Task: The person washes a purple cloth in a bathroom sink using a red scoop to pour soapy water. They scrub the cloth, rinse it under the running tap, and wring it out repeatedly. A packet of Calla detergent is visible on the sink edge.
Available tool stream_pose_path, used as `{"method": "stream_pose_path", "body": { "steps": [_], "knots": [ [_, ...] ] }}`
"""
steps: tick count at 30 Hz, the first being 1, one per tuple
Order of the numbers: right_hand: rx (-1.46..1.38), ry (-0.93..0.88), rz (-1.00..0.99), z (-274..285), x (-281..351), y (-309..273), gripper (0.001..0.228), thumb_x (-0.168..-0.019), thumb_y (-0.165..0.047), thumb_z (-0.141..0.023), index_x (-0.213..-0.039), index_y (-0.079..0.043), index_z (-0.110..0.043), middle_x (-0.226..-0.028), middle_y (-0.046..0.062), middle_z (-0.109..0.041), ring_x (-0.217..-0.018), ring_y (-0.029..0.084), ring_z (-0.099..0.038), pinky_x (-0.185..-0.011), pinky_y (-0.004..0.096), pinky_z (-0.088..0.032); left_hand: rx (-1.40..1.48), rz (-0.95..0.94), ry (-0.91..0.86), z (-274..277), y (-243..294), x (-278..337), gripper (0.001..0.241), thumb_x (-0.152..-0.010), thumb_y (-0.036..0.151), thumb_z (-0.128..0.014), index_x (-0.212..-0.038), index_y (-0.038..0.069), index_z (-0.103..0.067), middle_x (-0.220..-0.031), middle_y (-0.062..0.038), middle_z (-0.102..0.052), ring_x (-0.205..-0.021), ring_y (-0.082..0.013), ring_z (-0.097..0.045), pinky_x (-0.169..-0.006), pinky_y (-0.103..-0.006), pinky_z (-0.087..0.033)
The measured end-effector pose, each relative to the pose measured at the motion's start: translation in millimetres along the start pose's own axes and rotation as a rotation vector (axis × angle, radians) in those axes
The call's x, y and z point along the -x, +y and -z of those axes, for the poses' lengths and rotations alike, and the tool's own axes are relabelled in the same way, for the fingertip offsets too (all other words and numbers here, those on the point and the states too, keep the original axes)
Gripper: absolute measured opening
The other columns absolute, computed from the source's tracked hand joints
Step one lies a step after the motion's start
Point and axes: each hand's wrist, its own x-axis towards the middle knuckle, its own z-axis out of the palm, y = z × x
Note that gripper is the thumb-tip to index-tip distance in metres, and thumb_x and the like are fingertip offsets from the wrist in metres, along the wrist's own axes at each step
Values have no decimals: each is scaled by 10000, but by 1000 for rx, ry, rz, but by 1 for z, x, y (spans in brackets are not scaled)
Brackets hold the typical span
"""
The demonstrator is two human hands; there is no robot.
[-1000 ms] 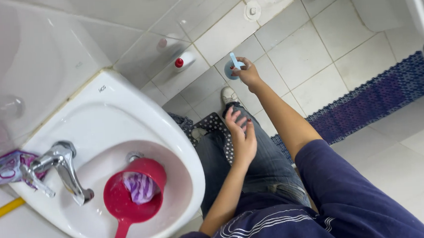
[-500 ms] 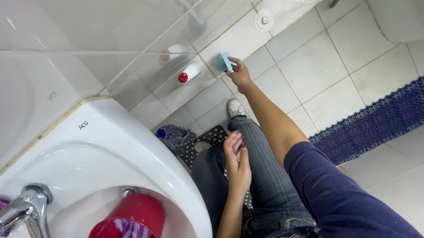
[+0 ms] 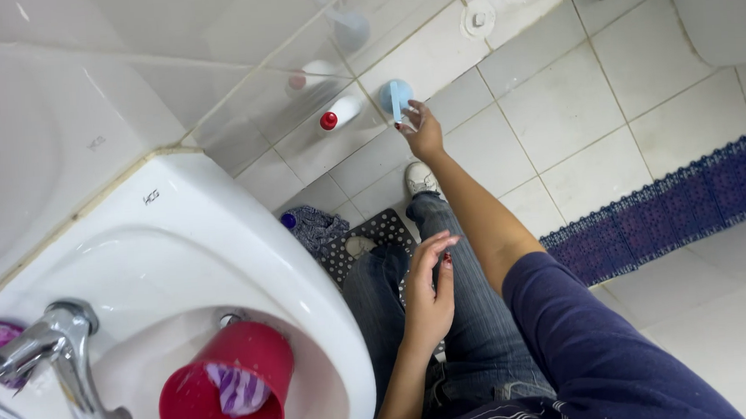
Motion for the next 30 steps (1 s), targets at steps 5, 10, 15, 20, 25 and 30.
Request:
{"method": "stream_pose_path", "body": {
  "steps": [5, 10, 15, 20, 25, 30],
  "knots": [
    [248, 28, 60, 50, 76, -66, 722, -860, -42, -814, -1463, 12, -420, -1437, 236, -575, -1372, 289, -548, -1089, 361, -501, 11, -67, -39, 2, 55, 27, 340, -1045, 0, -500, -1381, -6, -553, -1432, -157, -583, -1377, -286, -565, -1157, -366, -439],
    [298, -39, 189, 83, 181, -116, 668, -884, -72, -798, -1447, 21, -451, -1378, 223, -630, -1336, 290, -601, -1080, 378, -502, 17, -169, -103, 21, 116, 67, 385, -1043, -5, -490, -1427, 0, -511, -1477, -157, -553, -1404, -303, -542, -1181, -380, -416],
    [7, -168, 131, 68, 278, -199, 508, -914, -73, -716, -1379, 12, -532, -1289, 168, -692, -1148, 239, -700, -971, 346, -585, -151, -350, -188, 62, 161, 112, 429, -1012, 14, -514, -1441, 32, -521, -1474, -164, -534, -1368, -327, -546, -1124, -412, -455],
    [194, -107, 348, 4, 368, -333, 271, -968, -85, -684, -1236, -49, -672, -1164, 99, -758, -988, 189, -720, -884, 320, -598, -365, -577, -146, 114, 172, 153, 391, -1036, 61, -538, -1427, 66, -542, -1463, -151, -533, -1382, -323, -529, -1162, -457, -429],
    [409, -138, 778, -66, 428, -405, 262, -935, -63, -651, -1189, -80, -715, -1118, 71, -743, -1072, 223, -656, -895, 359, -563, -480, -643, 142, 184, 168, 191, 442, -995, 79, -559, -1438, 69, -544, -1446, -166, -510, -1407, -350, -471, -1192, -478, -391],
    [1049, -538, 693, -123, 452, -407, 315, -935, -290, -681, -1148, -60, -711, -1246, 181, -659, -1161, 354, -607, -1012, 472, -501, -839, -431, 487, 253, 106, 210, 505, -943, 166, -629, -1417, 43, -501, -1485, -205, -441, -1415, -433, -358, -1154, -569, -300]
  ]
}}
